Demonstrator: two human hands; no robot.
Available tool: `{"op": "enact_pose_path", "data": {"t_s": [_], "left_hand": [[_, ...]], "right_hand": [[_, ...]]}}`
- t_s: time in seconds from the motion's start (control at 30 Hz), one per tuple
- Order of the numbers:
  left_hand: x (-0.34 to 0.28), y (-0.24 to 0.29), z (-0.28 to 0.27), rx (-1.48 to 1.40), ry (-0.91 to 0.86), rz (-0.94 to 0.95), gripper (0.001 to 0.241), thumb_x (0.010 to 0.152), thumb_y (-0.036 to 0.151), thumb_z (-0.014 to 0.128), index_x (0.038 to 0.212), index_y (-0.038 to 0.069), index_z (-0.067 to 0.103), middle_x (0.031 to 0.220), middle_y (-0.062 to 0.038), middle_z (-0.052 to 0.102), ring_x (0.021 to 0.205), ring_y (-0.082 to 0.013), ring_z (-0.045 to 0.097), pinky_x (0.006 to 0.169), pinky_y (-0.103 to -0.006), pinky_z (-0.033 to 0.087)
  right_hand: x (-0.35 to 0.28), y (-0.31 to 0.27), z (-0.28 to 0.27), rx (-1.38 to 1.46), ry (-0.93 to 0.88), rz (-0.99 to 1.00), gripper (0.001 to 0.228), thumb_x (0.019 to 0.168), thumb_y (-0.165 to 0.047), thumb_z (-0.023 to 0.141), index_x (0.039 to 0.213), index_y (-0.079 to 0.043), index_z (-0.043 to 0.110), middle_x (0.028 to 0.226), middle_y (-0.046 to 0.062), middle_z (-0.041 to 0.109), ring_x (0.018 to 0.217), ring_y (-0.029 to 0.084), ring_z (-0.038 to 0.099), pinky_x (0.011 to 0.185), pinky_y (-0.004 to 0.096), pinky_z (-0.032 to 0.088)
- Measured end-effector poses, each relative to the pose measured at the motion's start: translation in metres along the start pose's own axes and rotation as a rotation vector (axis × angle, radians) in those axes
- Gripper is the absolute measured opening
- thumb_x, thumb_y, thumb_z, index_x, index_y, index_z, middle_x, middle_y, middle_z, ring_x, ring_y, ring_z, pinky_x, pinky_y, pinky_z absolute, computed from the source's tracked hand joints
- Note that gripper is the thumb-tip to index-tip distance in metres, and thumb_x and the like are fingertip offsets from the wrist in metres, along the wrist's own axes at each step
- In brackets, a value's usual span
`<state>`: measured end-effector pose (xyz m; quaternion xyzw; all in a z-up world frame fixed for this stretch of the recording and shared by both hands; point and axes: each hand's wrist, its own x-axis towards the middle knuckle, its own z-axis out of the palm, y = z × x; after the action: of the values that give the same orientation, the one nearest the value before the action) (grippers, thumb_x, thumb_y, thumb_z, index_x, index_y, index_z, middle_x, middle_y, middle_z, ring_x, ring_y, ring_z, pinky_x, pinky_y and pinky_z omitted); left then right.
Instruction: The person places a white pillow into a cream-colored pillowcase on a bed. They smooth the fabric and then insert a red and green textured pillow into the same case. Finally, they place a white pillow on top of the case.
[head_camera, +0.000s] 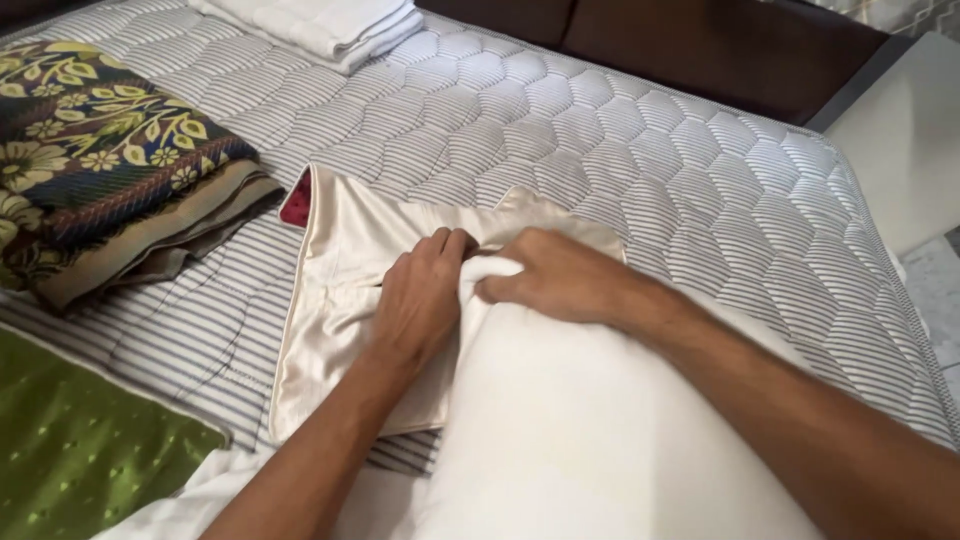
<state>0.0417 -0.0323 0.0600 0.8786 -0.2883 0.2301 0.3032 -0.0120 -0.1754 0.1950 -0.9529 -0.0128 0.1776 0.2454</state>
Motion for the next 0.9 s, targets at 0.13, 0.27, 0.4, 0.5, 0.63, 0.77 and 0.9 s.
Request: {"op": "enact_pose_path", "data": {"t_s": [0.13,0.27,0.4,0.5,0.63,0.77,0.9], "left_hand": [[0.006,-0.003,-0.007,-0.147,-0.022,-0.068,0.016,0.090,0.007,0.063,0.105,0.002,0.068,0.099,-0.014,0.070,0.090,-0.0340,0.069,0.074,-0.0466,0.055],[0.012,0.006,-0.021,-0.306,0.054,-0.129,0.012,0.094,0.005,0.060,0.104,0.003,0.067,0.101,-0.013,0.071,0.091,-0.0340,0.070,0.075,-0.0465,0.055],[0.017,0.018,-0.038,-0.328,0.117,-0.088,0.010,0.097,0.009,0.062,0.104,0.003,0.066,0.100,-0.012,0.071,0.092,-0.0342,0.070,0.075,-0.0458,0.055],[0.009,0.017,-0.042,-0.264,0.084,-0.058,0.013,0.096,0.009,0.064,0.107,0.004,0.066,0.102,-0.013,0.069,0.092,-0.0356,0.069,0.075,-0.0447,0.055],[-0.004,0.002,-0.024,-0.133,0.062,-0.076,0.026,0.088,-0.002,0.065,0.113,0.004,0.067,0.109,-0.015,0.066,0.092,-0.0333,0.068,0.075,-0.0417,0.057],[-0.012,-0.001,-0.034,0.077,0.106,-0.250,0.040,0.081,-0.015,0.061,0.116,0.004,0.067,0.119,-0.018,0.063,0.103,-0.0314,0.062,0.084,-0.0435,0.053],[-0.018,0.007,-0.040,0.130,0.131,-0.363,0.049,0.074,-0.018,0.059,0.117,0.003,0.067,0.126,-0.018,0.060,0.111,-0.0323,0.057,0.091,-0.0483,0.046]], "right_hand": [[0.027,0.018,0.010,-0.047,-0.036,-0.055,0.040,0.093,-0.037,0.065,0.119,-0.009,0.077,0.085,0.013,0.078,0.067,0.016,0.069,0.066,0.037,0.055],[0.026,0.010,0.014,-0.093,-0.034,-0.054,0.049,0.091,-0.036,0.061,0.136,-0.016,0.065,0.090,0.015,0.078,0.073,0.022,0.069,0.071,0.038,0.056],[0.042,0.029,0.020,-0.081,0.113,-0.156,0.048,0.094,-0.035,0.060,0.137,-0.014,0.065,0.108,0.008,0.076,0.091,0.018,0.071,0.080,0.038,0.052],[0.033,0.015,0.014,-0.033,0.126,0.007,0.049,0.092,-0.029,0.062,0.136,-0.009,0.062,0.105,0.015,0.078,0.087,0.023,0.075,0.083,0.042,0.058],[0.032,0.031,0.008,0.024,0.123,0.003,0.042,0.096,-0.030,0.057,0.132,-0.010,0.065,0.109,0.015,0.078,0.089,0.023,0.076,0.088,0.042,0.057],[0.020,0.035,-0.005,0.101,0.245,0.159,0.044,0.101,-0.032,0.053,0.140,-0.012,0.056,0.112,0.016,0.076,0.085,0.027,0.078,0.090,0.044,0.057],[0.022,0.059,-0.014,0.041,0.395,0.017,0.042,0.097,-0.027,0.056,0.134,-0.007,0.062,0.115,0.016,0.074,0.094,0.024,0.072,0.089,0.047,0.055]]}}
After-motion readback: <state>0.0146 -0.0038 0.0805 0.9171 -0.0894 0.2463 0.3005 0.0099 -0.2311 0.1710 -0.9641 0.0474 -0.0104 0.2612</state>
